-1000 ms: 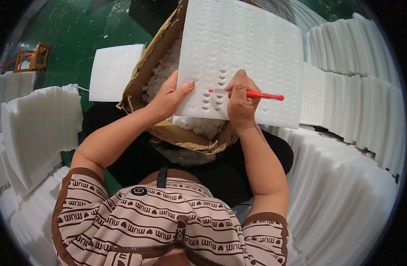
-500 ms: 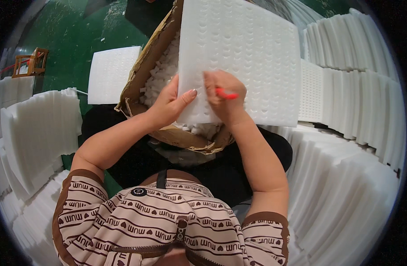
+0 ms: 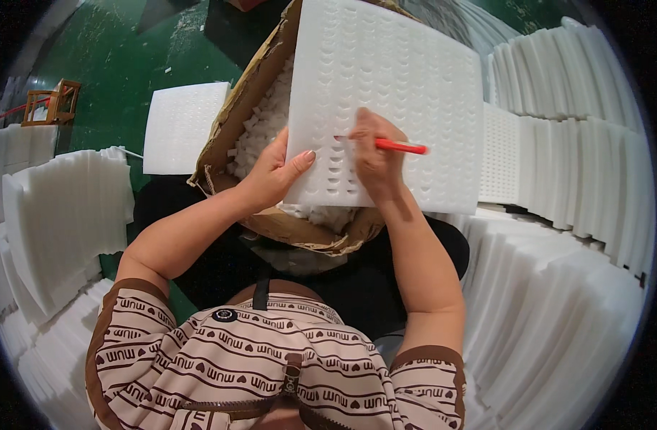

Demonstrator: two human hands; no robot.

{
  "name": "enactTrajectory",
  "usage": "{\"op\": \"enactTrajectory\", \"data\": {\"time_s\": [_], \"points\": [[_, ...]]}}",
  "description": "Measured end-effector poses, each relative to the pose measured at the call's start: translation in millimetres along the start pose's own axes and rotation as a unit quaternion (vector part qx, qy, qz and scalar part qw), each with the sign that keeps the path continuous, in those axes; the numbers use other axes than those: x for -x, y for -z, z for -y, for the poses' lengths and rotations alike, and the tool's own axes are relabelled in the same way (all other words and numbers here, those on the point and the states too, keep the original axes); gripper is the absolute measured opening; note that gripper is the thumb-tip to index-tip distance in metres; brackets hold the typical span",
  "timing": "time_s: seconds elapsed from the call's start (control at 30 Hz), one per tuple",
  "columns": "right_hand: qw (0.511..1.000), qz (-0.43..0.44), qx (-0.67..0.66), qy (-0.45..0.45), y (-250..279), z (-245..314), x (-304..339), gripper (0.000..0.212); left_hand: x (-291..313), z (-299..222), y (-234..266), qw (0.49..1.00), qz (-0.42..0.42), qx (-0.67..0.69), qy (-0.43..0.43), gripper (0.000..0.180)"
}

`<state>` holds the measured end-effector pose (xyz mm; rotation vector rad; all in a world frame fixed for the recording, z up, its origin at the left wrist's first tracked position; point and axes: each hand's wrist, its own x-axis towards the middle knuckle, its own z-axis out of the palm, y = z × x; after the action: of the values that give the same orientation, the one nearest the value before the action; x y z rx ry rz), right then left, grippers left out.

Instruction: Manually removing scrap pieces from die-cut foam sheets and discarding them into a collection box.

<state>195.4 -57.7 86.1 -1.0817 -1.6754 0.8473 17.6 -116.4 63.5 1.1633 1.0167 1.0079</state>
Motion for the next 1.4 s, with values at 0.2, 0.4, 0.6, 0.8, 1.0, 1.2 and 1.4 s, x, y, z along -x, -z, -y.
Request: {"op": "enactTrajectory", "data": {"time_s": [0.2, 0.4, 0.6, 0.8, 1.0, 1.2, 1.4], "points": [[0.999, 0.001, -0.024, 0.047, -5, -1, -7, 0.025, 3, -7, -2, 0.999, 0.026, 0.021, 0.028, 0.042], [1.000, 0.017, -0.011, 0.011, -8, -4, -9, 0.024, 0, -7, 1, 0.998, 0.031, 0.026, 0.053, 0.049], [0.990, -0.047, -0.135, 0.008, -1, 5, -3, 0.025, -2, -1, -4, 1.000, 0.007, 0.000, 0.012, 0.058], [0.999, 0.017, -0.039, -0.014, -10, 14, -8, 0.036, -2, -3, -2, 0.999, 0.034, 0.006, 0.012, 0.066], [0.996, 0.005, -0.090, -0.028, -8, 7, -7, 0.032, -2, -5, -5, 0.998, 0.035, 0.031, 0.029, 0.069], [0.997, 0.018, -0.080, 0.011, -17, 7, -11, 0.030, -6, -4, -4, 0.998, 0.031, 0.033, 0.038, 0.072], [0.992, 0.011, -0.116, 0.044, -2, 0, -9, 0.032, -10, -15, -1, 0.995, 0.039, 0.056, 0.077, 0.074]]}}
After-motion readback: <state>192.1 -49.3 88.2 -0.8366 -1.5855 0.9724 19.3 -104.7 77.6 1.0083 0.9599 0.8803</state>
